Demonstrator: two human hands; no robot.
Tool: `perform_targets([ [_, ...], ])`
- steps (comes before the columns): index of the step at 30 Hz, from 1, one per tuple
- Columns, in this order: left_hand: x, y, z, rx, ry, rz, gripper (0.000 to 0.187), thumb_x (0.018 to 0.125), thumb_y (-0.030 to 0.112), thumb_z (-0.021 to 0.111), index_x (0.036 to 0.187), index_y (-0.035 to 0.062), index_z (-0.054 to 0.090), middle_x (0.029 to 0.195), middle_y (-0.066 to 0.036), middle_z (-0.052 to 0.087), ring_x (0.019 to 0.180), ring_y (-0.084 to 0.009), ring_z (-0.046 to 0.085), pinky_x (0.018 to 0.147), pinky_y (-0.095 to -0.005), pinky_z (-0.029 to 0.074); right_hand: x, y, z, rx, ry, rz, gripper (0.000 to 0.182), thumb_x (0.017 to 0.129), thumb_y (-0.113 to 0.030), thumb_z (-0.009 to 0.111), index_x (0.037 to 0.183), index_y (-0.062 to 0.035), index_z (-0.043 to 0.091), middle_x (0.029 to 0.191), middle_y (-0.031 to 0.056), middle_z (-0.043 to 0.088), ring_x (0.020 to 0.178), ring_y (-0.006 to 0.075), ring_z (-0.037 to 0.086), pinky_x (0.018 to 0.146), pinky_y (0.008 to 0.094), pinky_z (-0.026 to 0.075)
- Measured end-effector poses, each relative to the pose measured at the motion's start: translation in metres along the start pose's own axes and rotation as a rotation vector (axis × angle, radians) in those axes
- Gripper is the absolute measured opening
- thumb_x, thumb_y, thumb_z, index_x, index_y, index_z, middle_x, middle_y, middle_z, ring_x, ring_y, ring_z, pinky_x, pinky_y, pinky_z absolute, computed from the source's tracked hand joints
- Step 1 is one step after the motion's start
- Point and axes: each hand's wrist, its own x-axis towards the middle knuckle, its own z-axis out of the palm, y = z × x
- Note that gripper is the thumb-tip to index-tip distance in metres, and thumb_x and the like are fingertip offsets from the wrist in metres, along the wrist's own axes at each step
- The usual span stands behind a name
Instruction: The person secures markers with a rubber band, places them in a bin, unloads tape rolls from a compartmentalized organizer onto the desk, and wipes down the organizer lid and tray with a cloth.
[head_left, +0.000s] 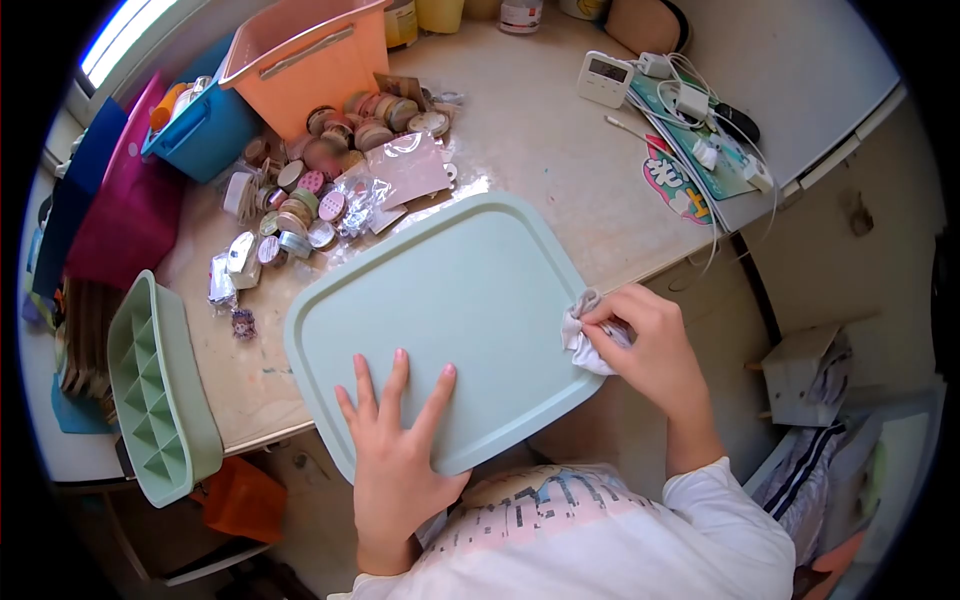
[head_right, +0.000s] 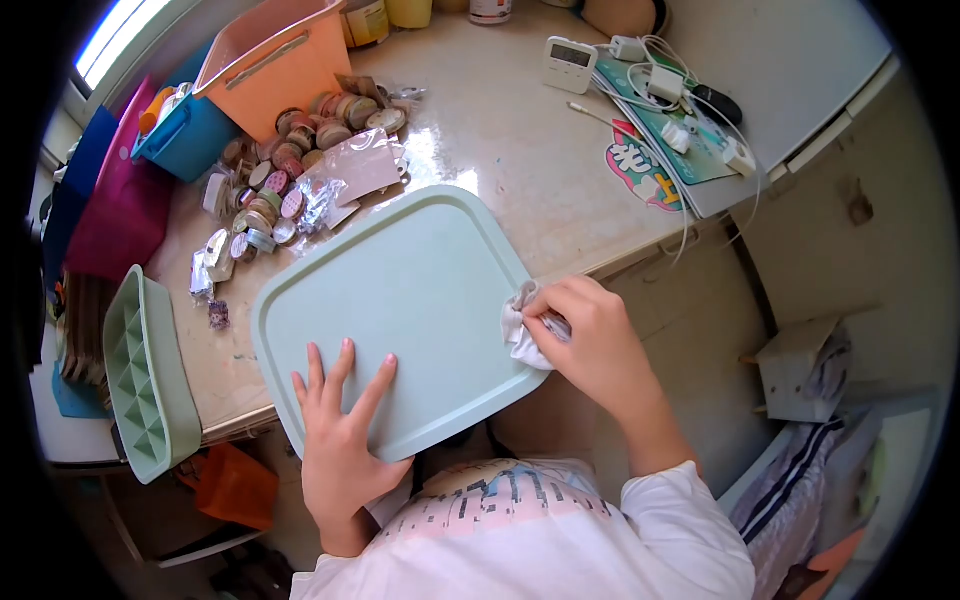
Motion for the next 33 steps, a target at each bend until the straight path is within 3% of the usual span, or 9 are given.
perform_targets([
  [7,0.029,-0.017,-0.007,0.028,0.018,0.003,0.091,0.057,0.023,0.089,0.144,0.0237,0.063,0.158,-0.021,0.044,0.15,-0.0558,0.028,0.119,-0.0711,0.021,0.079,0.018,0.034,-0.025,0.028,-0.146,0.007,0.087,-0.007,0.073,0.09,-0.0015,0.071,0.094,0.0137,0.067,0.088,0.0332,0.066,0.078,0.0401,0.054],
  [12,0.031,-0.021,-0.001,0.015,0.051,0.024,0.093,0.058,0.03,0.094,0.145,0.0241,0.063,0.158,-0.02,0.044,0.151,-0.0549,0.028,0.119,-0.0709,0.022,0.05,0.013,0.018,-0.149,0.021,-0.286,0.007,0.086,-0.006,0.074,0.09,-0.0016,0.071,0.094,0.0143,0.067,0.092,0.0328,0.065,0.083,0.0404,0.054],
  [15,0.031,-0.022,0.002,0.024,0.082,0.028,0.092,0.058,0.029,0.094,0.145,0.0238,0.063,0.158,-0.02,0.044,0.151,-0.0546,0.029,0.119,-0.0709,0.022,0.021,-0.001,-0.002,-0.177,-0.104,-0.213,0.006,0.086,-0.006,0.074,0.089,-0.0014,0.071,0.094,0.0147,0.067,0.093,0.0331,0.065,0.083,0.0405,0.054],
  [17,0.032,-0.022,0.001,0.025,0.076,0.024,0.092,0.057,0.029,0.094,0.144,0.0237,0.063,0.158,-0.02,0.044,0.151,-0.0545,0.029,0.119,-0.0709,0.022,0.015,-0.005,-0.006,-0.078,-0.182,0.0,0.006,0.086,-0.006,0.074,0.089,-0.0013,0.07,0.094,0.0148,0.066,0.094,0.0339,0.065,0.082,0.0408,0.054],
  [21,0.031,-0.021,0.003,0.015,0.082,0.023,0.092,0.057,0.028,0.093,0.144,0.0235,0.064,0.158,-0.02,0.045,0.151,-0.0546,0.029,0.119,-0.071,0.021,0.04,0.006,0.007,0.039,-0.132,0.063,0.006,0.086,-0.005,0.074,0.089,-0.0013,0.07,0.094,0.0144,0.067,0.095,0.0343,0.064,0.081,0.0408,0.053],
  [24,0.03,-0.022,0.001,-0.011,0.084,0.021,0.092,0.057,0.027,0.094,0.144,0.0236,0.064,0.158,-0.019,0.044,0.151,-0.0546,0.028,0.119,-0.0712,0.021,0.036,0.01,0.018,-0.114,0.04,-0.195,0.006,0.087,-0.005,0.074,0.091,-0.001,0.07,0.094,0.0137,0.068,0.093,0.0328,0.064,0.079,0.0412,0.053],
  [28,0.029,-0.022,0.0,-0.012,0.088,0.013,0.092,0.058,0.027,0.094,0.144,0.0237,0.064,0.159,-0.018,0.044,0.151,-0.0544,0.028,0.119,-0.0716,0.021,0.002,-0.003,0.005,-0.116,-0.036,-0.147,0.008,0.085,-0.002,0.076,0.092,-0.0012,0.071,0.098,0.0128,0.068,0.096,0.0315,0.064,0.082,0.0412,0.053],
  [31,0.03,-0.022,0.001,-0.007,0.081,0.011,0.092,0.058,0.028,0.094,0.144,0.0238,0.063,0.16,-0.018,0.043,0.151,-0.0543,0.028,0.119,-0.0717,0.021,-0.011,-0.017,0.003,-0.087,-0.105,-0.237,0.011,0.086,-0.004,0.076,0.096,-0.0017,0.073,0.098,0.0121,0.069,0.098,0.0313,0.065,0.086,0.0403,0.054],
  [33,0.029,-0.023,0.002,0.002,0.089,0.03,0.091,0.058,0.029,0.094,0.144,0.0241,0.064,0.159,-0.018,0.044,0.151,-0.0543,0.028,0.119,-0.0714,0.021,-0.006,-0.008,-0.007,-0.09,-0.129,-0.247,0.015,0.086,-0.004,0.077,0.101,-0.0028,0.075,0.107,0.0114,0.071,0.102,0.0297,0.067,0.09,0.039,0.056],
])
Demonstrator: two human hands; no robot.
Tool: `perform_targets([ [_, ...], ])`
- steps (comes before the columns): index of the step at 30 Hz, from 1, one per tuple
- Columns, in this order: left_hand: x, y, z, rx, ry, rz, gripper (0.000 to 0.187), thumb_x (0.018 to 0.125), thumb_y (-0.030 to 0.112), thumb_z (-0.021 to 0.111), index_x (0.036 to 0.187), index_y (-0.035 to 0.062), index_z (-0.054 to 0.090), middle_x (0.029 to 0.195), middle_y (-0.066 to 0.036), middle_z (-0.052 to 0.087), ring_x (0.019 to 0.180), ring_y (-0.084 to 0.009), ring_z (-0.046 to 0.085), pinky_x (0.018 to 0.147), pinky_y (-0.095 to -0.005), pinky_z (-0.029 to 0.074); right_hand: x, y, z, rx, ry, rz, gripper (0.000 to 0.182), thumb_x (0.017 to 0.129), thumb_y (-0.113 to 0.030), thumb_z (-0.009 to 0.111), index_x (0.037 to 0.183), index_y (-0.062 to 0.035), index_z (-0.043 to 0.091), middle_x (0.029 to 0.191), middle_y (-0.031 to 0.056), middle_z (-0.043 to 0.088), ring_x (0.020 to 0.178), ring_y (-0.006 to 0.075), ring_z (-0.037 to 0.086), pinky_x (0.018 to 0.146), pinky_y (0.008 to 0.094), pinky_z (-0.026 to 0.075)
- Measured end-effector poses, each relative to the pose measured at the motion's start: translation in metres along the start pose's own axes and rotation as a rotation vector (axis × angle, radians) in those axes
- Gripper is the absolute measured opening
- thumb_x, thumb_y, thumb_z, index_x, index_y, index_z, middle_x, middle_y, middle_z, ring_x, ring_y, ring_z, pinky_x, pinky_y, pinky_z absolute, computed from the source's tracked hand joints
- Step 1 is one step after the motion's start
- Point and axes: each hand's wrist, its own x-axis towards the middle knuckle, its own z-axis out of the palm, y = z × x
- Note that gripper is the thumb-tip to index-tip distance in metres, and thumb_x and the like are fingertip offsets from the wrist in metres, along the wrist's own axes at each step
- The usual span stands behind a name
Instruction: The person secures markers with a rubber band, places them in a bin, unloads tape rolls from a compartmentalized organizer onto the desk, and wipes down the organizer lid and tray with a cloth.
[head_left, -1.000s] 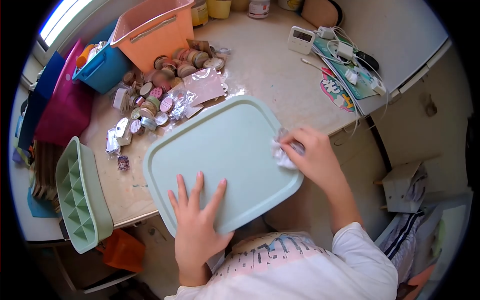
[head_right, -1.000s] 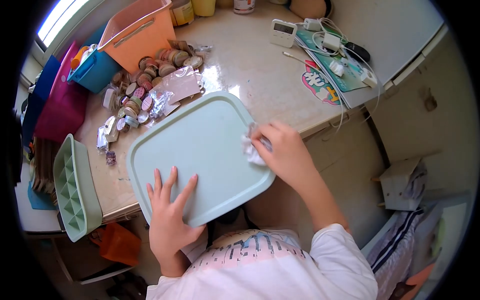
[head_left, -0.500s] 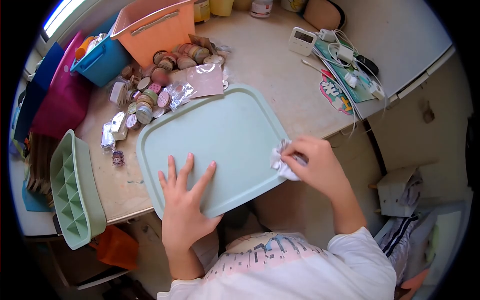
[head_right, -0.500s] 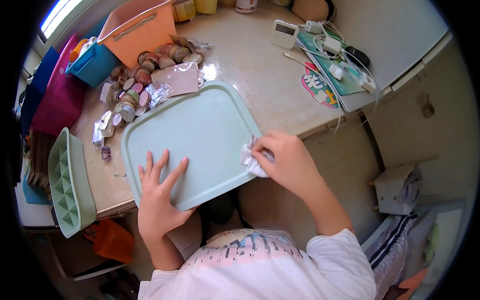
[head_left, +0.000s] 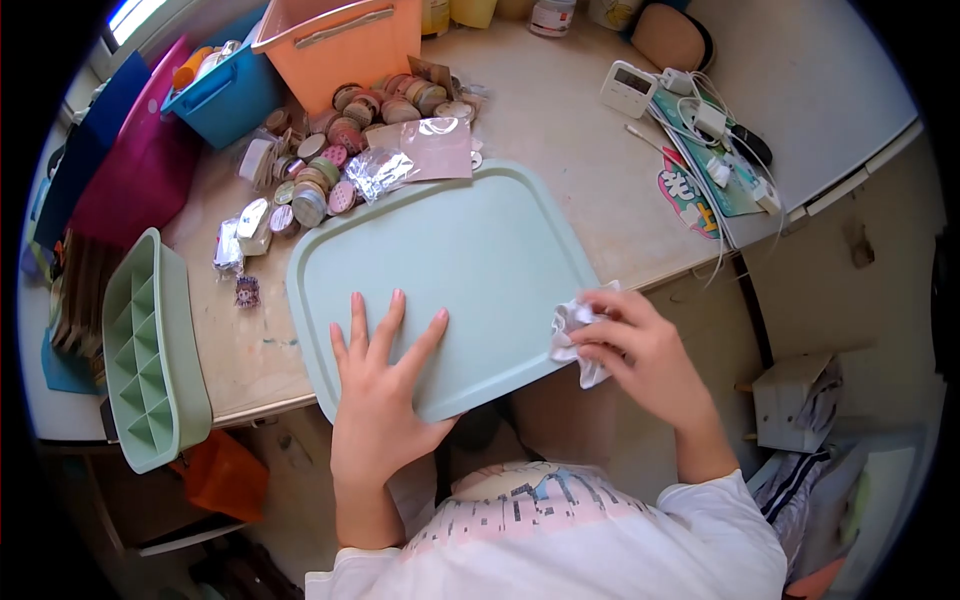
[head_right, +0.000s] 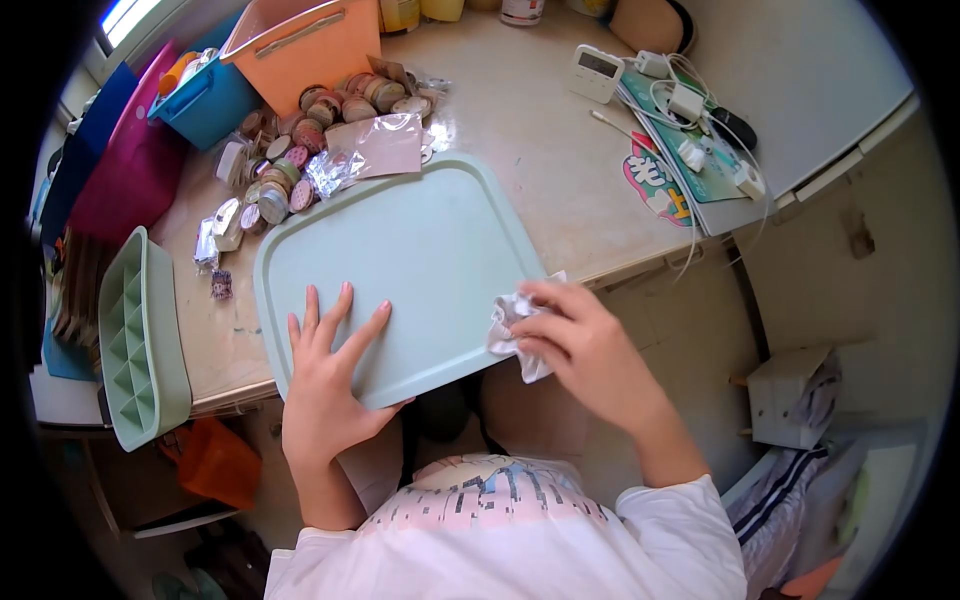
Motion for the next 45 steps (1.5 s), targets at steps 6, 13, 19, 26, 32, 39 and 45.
perform_targets([
  [6,0.0,-0.002,0.001,-0.013,0.024,0.008,0.09,0.06,0.031,0.093,0.144,0.0247,0.064,0.158,-0.019,0.045,0.151,-0.0537,0.028,0.119,-0.0708,0.022,0.008,0.008,0.003,0.114,-0.143,-0.144,0.023,0.082,-0.005,0.079,0.105,-0.0046,0.077,0.11,0.0089,0.076,0.105,0.0265,0.069,0.09,0.0372,0.058],
  [13,-0.001,-0.003,0.0,-0.016,0.015,-0.009,0.09,0.059,0.03,0.092,0.145,0.026,0.063,0.159,-0.019,0.046,0.152,-0.0529,0.027,0.12,-0.0702,0.021,0.009,0.008,0.022,0.192,-0.138,-0.267,0.028,0.077,-0.003,0.082,0.104,-0.0072,0.079,0.109,0.0065,0.077,0.101,0.0236,0.071,0.088,0.0358,0.06],
  [19,0.0,-0.001,-0.001,-0.019,0.003,-0.008,0.092,0.058,0.026,0.091,0.145,0.0268,0.062,0.16,-0.019,0.045,0.152,-0.0524,0.028,0.121,-0.0682,0.02,0.008,0.022,0.032,0.14,-0.049,-0.403,0.025,0.077,-0.013,0.085,0.102,-0.0067,0.08,0.107,0.0052,0.077,0.1,0.0245,0.072,0.084,0.036,0.061],
  [26,-0.002,-0.004,0.0,-0.042,0.011,-0.008,0.095,0.056,0.023,0.09,0.147,0.0271,0.061,0.16,-0.019,0.044,0.152,-0.0533,0.028,0.121,-0.0684,0.02,0.01,0.003,0.045,0.198,-0.009,-0.352,0.02,0.076,-0.013,0.088,0.091,-0.0052,0.077,0.099,0.0078,0.077,0.093,0.0257,0.075,0.08,0.0354,0.061],
  [32,-0.001,-0.003,0.001,-0.042,0.015,-0.004,0.095,0.056,0.023,0.089,0.146,0.0281,0.061,0.16,-0.019,0.044,0.151,-0.0533,0.028,0.121,-0.0684,0.02,0.008,-0.008,0.041,0.214,-0.069,-0.252,0.014,0.077,-0.003,0.085,0.086,-0.004,0.076,0.096,0.0079,0.077,0.094,0.0262,0.075,0.08,0.0356,0.061],
  [39,-0.007,-0.015,-0.006,-0.11,0.006,0.045,0.091,0.06,0.017,0.087,0.146,0.0282,0.061,0.163,-0.013,0.043,0.153,-0.0476,0.03,0.123,-0.0656,0.019,0.009,-0.021,0.052,0.24,-0.095,-0.287,0.014,0.08,0.0,0.08,0.094,-0.0028,0.076,0.105,0.0099,0.077,0.101,0.0283,0.074,0.087,0.0375,0.061],
  [45,-0.041,-0.054,-0.021,0.042,0.039,-0.013,0.078,0.068,0.01,0.082,0.143,0.0212,0.065,0.156,-0.007,0.054,0.148,-0.0303,0.045,0.124,-0.0614,0.02,0.006,-0.005,0.029,0.127,-0.071,-0.22,0.018,0.077,0.003,0.079,0.093,-0.0033,0.076,0.1,0.01,0.078,0.097,0.0287,0.075,0.084,0.0367,0.062],
])
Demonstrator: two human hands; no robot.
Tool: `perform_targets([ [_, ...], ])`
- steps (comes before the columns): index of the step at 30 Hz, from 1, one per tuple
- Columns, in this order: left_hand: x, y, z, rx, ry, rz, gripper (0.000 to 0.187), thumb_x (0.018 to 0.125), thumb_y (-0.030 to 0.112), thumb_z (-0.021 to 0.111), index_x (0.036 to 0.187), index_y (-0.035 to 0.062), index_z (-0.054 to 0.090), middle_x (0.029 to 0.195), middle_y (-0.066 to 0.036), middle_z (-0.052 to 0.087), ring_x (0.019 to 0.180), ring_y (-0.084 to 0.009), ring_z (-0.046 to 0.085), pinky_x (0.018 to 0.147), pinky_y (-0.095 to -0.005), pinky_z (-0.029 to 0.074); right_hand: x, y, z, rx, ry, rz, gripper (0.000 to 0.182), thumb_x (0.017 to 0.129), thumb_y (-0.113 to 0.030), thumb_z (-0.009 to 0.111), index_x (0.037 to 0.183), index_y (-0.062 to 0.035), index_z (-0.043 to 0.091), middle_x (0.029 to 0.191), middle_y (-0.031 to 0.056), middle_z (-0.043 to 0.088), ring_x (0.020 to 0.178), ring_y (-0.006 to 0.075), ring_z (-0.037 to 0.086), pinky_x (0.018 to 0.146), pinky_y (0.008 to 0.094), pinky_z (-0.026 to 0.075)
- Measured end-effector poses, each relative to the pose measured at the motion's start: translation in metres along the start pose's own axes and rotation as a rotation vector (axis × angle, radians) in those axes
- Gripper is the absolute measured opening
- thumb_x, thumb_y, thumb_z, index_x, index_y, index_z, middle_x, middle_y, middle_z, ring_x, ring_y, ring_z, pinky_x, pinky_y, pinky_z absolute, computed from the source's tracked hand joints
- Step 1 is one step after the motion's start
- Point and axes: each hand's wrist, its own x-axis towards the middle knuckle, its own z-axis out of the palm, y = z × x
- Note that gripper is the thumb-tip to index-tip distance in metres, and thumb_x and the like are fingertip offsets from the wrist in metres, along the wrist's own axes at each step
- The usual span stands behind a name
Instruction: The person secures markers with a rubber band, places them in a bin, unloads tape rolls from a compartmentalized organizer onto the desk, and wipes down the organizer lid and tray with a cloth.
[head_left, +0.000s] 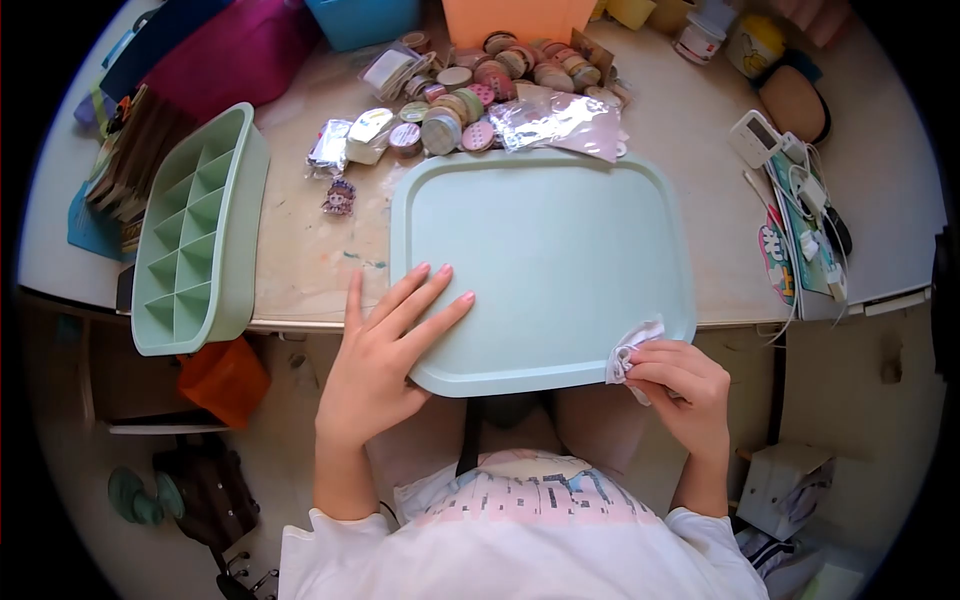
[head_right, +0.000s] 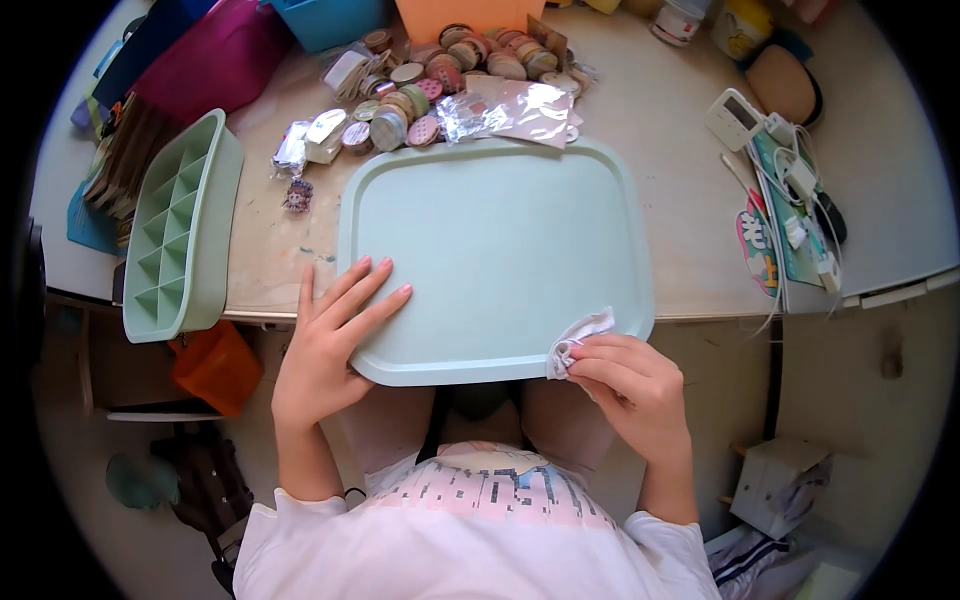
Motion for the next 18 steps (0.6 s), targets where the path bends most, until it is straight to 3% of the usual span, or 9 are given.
perform_targets([
  [2,0.0,0.0,0.004,-0.065,0.093,0.003,0.065,0.071,0.009,0.08,0.135,0.0172,0.071,0.149,-0.008,0.06,0.141,-0.0299,0.052,0.123,-0.0606,0.024,0.009,-0.011,0.011,0.007,-0.03,-0.044,0.017,0.077,0.003,0.079,0.093,-0.0034,0.076,0.1,0.0099,0.078,0.097,0.0289,0.075,0.083,0.037,0.062],
  [7,0.004,0.003,0.008,-0.076,0.163,0.003,0.062,0.07,0.013,0.083,0.131,0.0169,0.073,0.144,-0.009,0.064,0.137,-0.0298,0.057,0.121,-0.0571,0.032,0.043,-0.045,0.07,0.163,-0.149,-0.266,0.026,0.075,0.003,0.077,0.1,-0.0026,0.074,0.109,0.0095,0.076,0.101,0.0272,0.072,0.083,0.038,0.061],
  [11,0.003,0.001,0.007,-0.104,0.183,-0.003,0.06,0.07,0.014,0.084,0.129,0.0167,0.074,0.142,-0.01,0.065,0.135,-0.0295,0.059,0.119,-0.0553,0.037,0.045,-0.057,0.083,0.092,-0.14,-0.312,0.025,0.074,0.002,0.077,0.099,-0.0025,0.074,0.11,0.0089,0.075,0.102,0.0269,0.072,0.084,0.0381,0.061],
  [15,0.003,-0.006,0.007,-0.07,0.176,0.028,0.059,0.071,0.015,0.083,0.128,0.0167,0.074,0.141,-0.01,0.066,0.135,-0.0291,0.059,0.119,-0.0545,0.038,0.041,-0.041,0.034,0.137,-0.225,-0.046,0.016,0.079,0.0,0.079,0.093,-0.0033,0.073,0.103,0.0089,0.077,0.095,0.0287,0.073,0.082,0.0366,0.06],
  [18,0.003,-0.004,0.007,-0.076,0.178,0.025,0.058,0.071,0.014,0.083,0.128,0.0166,0.074,0.14,-0.011,0.066,0.134,-0.0291,0.06,0.118,-0.0541,0.038,0.038,-0.033,0.024,0.133,-0.244,0.008,0.017,0.077,0.0,0.08,0.092,-0.0035,0.074,0.1,0.0088,0.077,0.091,0.0285,0.073,0.081,0.0372,0.06],
])
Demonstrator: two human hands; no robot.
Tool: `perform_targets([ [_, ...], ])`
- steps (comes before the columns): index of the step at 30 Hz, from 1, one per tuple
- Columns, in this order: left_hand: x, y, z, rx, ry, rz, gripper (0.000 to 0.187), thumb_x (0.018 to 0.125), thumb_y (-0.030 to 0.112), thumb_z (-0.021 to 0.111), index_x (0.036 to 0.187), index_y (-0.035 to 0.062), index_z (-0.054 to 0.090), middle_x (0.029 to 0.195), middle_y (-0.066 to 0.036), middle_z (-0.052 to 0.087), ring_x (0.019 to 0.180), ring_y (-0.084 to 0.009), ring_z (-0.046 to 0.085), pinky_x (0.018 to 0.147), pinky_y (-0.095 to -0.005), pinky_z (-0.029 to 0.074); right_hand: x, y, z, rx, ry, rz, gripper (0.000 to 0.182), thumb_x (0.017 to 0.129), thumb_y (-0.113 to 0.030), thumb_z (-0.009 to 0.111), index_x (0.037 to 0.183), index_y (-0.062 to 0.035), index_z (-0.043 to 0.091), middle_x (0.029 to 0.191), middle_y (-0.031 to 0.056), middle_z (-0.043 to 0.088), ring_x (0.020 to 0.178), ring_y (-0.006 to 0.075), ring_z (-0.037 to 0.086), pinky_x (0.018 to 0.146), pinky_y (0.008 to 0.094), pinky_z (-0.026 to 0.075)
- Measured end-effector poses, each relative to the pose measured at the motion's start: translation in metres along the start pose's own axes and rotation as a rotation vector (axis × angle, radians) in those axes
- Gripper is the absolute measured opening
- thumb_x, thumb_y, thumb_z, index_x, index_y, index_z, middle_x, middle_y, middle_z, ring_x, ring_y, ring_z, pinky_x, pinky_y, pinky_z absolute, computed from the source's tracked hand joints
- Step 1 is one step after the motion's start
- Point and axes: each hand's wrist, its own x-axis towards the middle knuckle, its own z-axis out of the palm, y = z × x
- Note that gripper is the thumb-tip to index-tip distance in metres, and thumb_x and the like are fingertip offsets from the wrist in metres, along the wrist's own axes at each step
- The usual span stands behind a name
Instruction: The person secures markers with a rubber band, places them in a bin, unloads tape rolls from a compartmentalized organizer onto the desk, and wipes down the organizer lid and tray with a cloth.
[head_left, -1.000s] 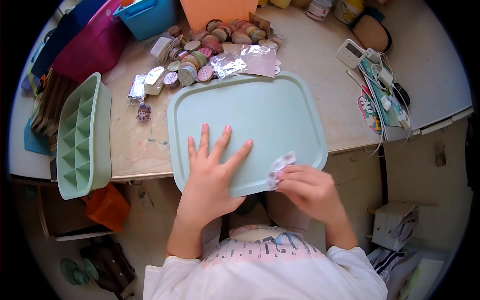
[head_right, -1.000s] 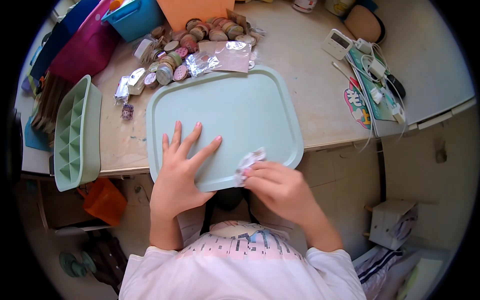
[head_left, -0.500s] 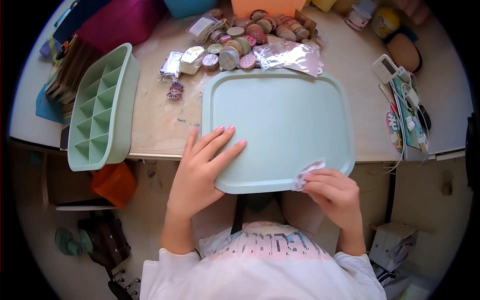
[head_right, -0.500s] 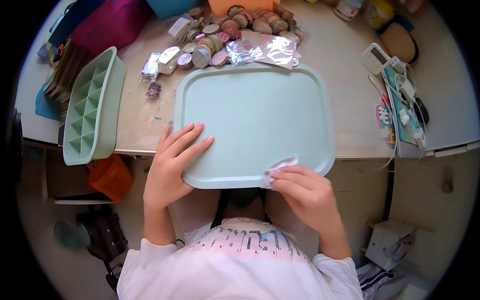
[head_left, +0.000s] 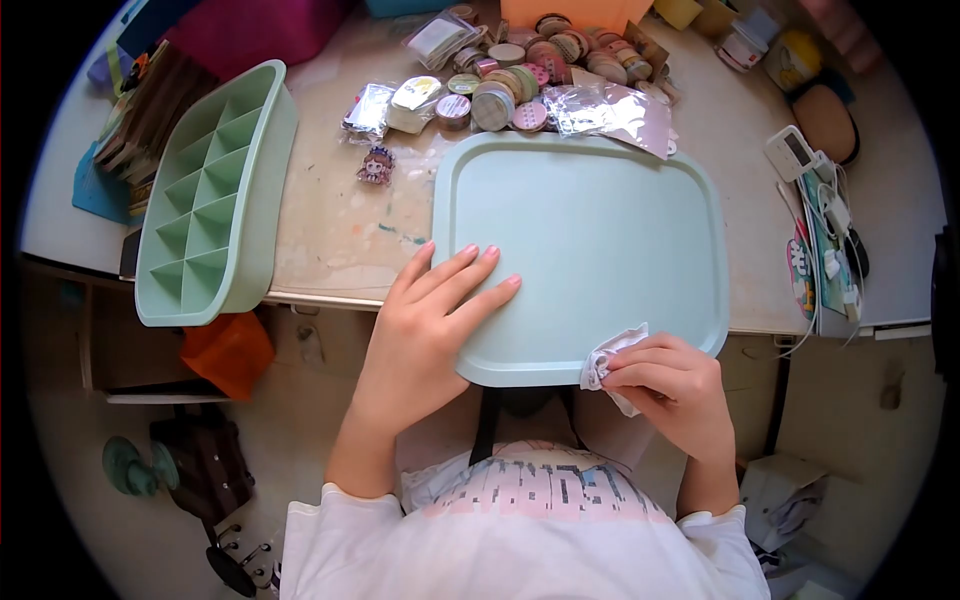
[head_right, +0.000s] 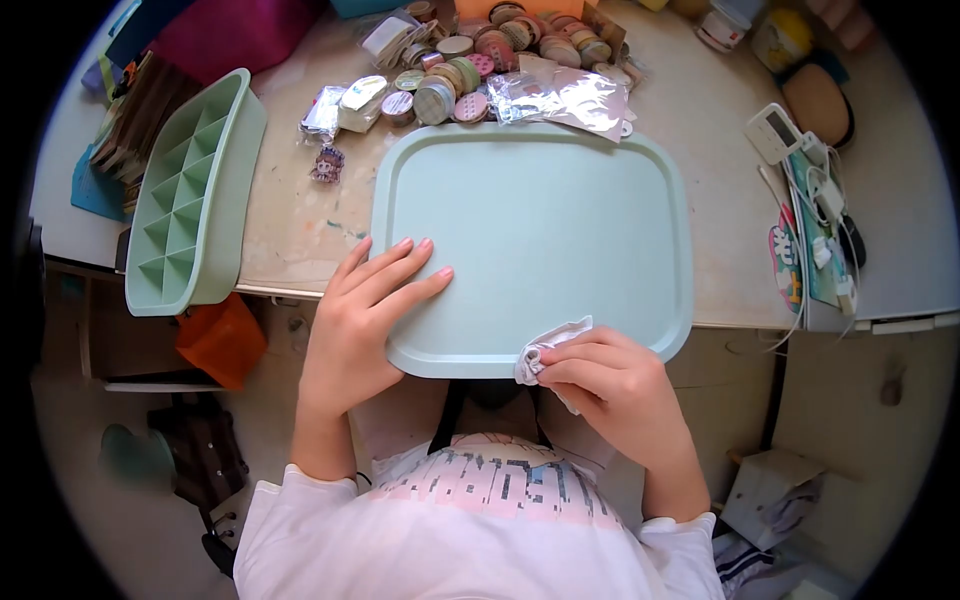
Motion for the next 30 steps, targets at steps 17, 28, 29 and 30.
perform_targets([
  [17,-0.004,-0.008,0.005,-0.107,0.105,0.013,0.065,0.071,0.024,0.085,0.134,0.0158,0.07,0.137,-0.009,0.069,0.129,-0.0254,0.064,0.118,-0.0476,0.039,0.036,-0.033,0.04,-0.017,-0.032,-0.148,0.019,0.077,-0.002,0.075,0.096,-0.0033,0.073,0.092,0.0079,0.073,0.088,0.0249,0.068,0.073,0.0367,0.058],
  [28,-0.046,-0.024,0.054,-0.242,0.747,0.165,0.071,0.064,0.005,0.087,0.131,0.0159,0.064,0.145,-0.016,0.051,0.133,-0.0379,0.055,0.106,-0.052,0.047,0.054,-0.035,0.081,-0.073,0.105,-0.229,0.015,0.081,-0.008,0.079,0.095,-0.009,0.072,0.086,0.0036,0.069,0.078,0.024,0.064,0.065,0.0354,0.055],
  [29,-0.06,-0.022,0.064,-0.007,0.823,0.189,0.058,0.062,0.011,0.091,0.115,0.0196,0.067,0.12,-0.007,0.056,0.106,-0.0261,0.061,0.087,-0.0442,0.048,0.053,-0.033,0.079,-0.101,0.124,-0.194,0.015,0.083,-0.009,0.08,0.095,-0.0092,0.073,0.088,0.0034,0.07,0.079,0.0241,0.064,0.066,0.0355,0.055],
  [30,-0.071,-0.019,0.079,0.028,0.959,0.237,0.047,0.063,0.015,0.093,0.103,0.0243,0.069,0.103,0.001,0.056,0.086,-0.0164,0.054,0.074,-0.0378,0.04,0.054,-0.031,0.078,-0.112,0.164,-0.189,0.014,0.083,-0.009,0.08,0.097,-0.0096,0.075,0.089,0.004,0.071,0.08,0.0245,0.065,0.067,0.0364,0.055],
])
